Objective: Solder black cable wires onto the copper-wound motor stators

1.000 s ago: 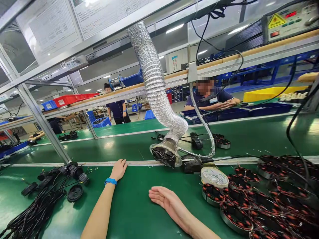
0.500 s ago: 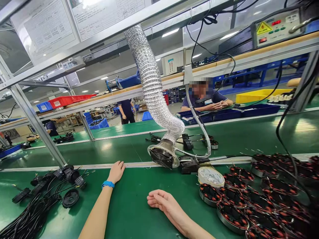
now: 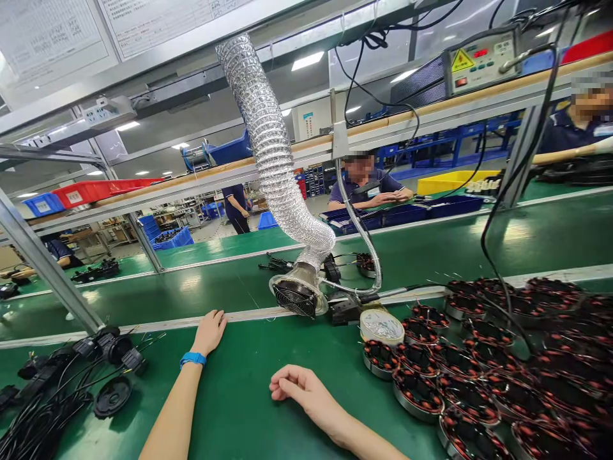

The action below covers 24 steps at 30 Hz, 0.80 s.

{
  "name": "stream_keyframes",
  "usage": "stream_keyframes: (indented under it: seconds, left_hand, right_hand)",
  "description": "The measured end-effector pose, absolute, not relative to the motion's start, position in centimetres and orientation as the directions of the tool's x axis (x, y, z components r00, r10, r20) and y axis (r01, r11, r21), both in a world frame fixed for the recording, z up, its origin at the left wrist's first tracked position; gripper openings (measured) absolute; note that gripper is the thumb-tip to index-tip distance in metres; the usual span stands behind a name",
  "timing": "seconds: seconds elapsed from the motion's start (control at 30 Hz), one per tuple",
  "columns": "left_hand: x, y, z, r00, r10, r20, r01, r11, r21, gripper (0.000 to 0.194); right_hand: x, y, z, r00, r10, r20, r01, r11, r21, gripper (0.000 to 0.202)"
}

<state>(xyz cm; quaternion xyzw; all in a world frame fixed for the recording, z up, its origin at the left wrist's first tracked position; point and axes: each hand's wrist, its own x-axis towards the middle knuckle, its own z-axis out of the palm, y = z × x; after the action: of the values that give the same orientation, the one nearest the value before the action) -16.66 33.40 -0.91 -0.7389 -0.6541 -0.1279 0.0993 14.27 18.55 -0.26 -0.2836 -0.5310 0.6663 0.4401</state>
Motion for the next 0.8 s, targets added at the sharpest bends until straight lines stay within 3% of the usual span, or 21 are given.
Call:
stream_keyframes:
  seconds: [0.8]
  left_hand:
    - [-16.9,33.8,-1.1,0.110,0.942,0.316,0.993,-0.115,-0.002,0.052]
  right_hand:
    - [14.1,18.4,-1.2,-0.494,0.859,0.136,-0.226,0.024,-0.974,0.043]
